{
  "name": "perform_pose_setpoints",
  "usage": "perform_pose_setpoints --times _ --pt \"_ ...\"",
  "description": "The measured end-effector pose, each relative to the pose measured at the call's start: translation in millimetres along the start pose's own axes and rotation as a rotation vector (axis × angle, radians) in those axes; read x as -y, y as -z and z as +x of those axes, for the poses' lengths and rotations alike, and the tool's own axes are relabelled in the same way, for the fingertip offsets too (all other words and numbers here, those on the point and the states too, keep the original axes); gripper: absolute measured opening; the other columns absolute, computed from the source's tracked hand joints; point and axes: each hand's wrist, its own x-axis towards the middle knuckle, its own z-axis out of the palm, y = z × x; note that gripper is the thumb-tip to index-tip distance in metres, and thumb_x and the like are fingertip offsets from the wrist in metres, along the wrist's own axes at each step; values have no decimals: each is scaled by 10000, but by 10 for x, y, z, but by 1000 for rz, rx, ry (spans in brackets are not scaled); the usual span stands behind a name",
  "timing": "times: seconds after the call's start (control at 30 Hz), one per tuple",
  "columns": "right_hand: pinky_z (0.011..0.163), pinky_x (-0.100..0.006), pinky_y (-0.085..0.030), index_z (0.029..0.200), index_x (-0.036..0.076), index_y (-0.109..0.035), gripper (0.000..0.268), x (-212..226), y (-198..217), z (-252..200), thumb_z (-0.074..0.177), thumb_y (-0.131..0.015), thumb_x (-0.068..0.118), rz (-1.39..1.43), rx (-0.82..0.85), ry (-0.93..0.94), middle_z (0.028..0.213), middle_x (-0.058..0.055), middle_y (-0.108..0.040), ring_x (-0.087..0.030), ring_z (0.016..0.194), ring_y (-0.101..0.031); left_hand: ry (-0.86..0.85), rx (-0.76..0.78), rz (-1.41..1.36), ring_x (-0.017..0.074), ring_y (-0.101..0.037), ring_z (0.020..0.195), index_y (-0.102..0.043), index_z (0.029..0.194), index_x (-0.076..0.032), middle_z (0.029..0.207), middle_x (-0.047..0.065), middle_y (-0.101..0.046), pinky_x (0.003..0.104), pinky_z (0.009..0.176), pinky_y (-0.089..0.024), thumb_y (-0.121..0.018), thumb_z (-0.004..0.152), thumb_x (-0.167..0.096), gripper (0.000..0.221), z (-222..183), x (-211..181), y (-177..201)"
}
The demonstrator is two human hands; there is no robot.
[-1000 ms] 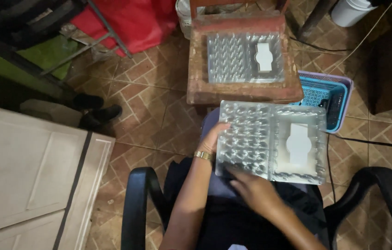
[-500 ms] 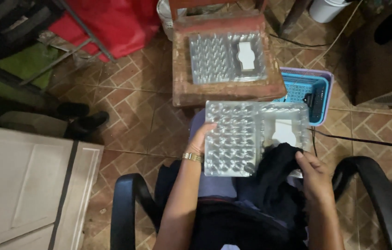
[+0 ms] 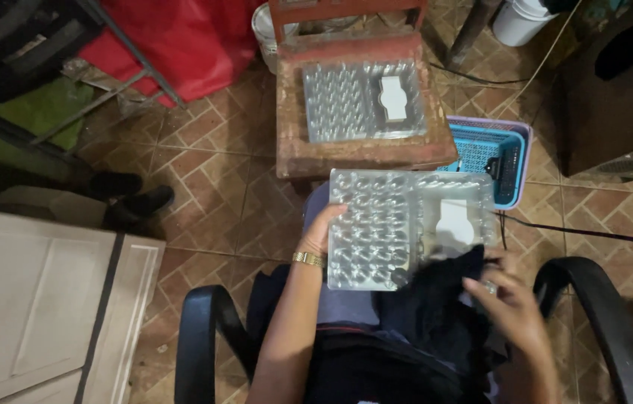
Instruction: Cleaning plastic molds with a cloth and organizing them into a plastic tray.
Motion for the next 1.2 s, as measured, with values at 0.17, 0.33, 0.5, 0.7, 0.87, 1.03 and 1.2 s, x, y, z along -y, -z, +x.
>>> perform_pose_setpoints --times 0.17,0.33,0.5,0.7,0.87,1.03,1.2 --pt "1206 -486 -378 1023 10 -511 311 872 28 -44 862 -637 245 569 -93 254 1461 -224 -521 -365 1390 -521 -6 39 22 254 -700 791 -683 1112 -106 942 79 -723 391 718 -553 -727 822 -300 352 139 50 126" --pt "959 -516 -478 954 129 -554 153 463 -439 159 999 -611 263 1204 216 179 829 -147 -585 -372 715 -630 -13 11 7 234 -696 731 -707 1022 -113 867 71 -732 352 680 -537 -740 796 -292 290 285 117 254" --pt "1166 -296 -338 1460 195 -584 575 389 -1053 67 900 -709 237 107 577 -223 1567 34 -536 -95 1401 -485 -81 80 19 239 -708 819 -695 1092 -87 970 83 -741 343 746 -552 -734 827 -261 319 277 109 253" --pt "822 -504 -555 1542 218 -433 567 954 -1444 -25 1001 -533 355 -658 589 301 1302 -152 -636 -407 1100 -659 -22 113 7 232 -709 829 -699 1085 -107 973 67 -740 353 755 -555 -733 841 -269 295 295 90 257" --pt "514 -538 -488 1442 160 -475 455 975 -1696 0 1001 -500 268 -837 620 378 961 -160 -640 -407 730 -651 -16 -19 37 234 -681 798 -673 1000 -140 947 58 -705 359 721 -543 -749 803 -273 250 89 19 114" --pt "612 -564 -522 1415 220 -497 482 1057 -1659 155 940 -547 280 -984 740 329 890 -124 -723 -416 771 -705 -46 -41 50 225 -684 771 -666 871 -186 916 41 -695 354 648 -554 -786 800 -223 144 214 53 214" --pt "515 -584 -496 1238 127 -580 329 1020 -1744 66 935 -538 250 -880 638 426 866 -224 -662 -460 690 -674 -45 -113 147 229 -664 825 -625 936 -176 960 46 -661 365 700 -534 -766 793 -274 224 185 47 200"
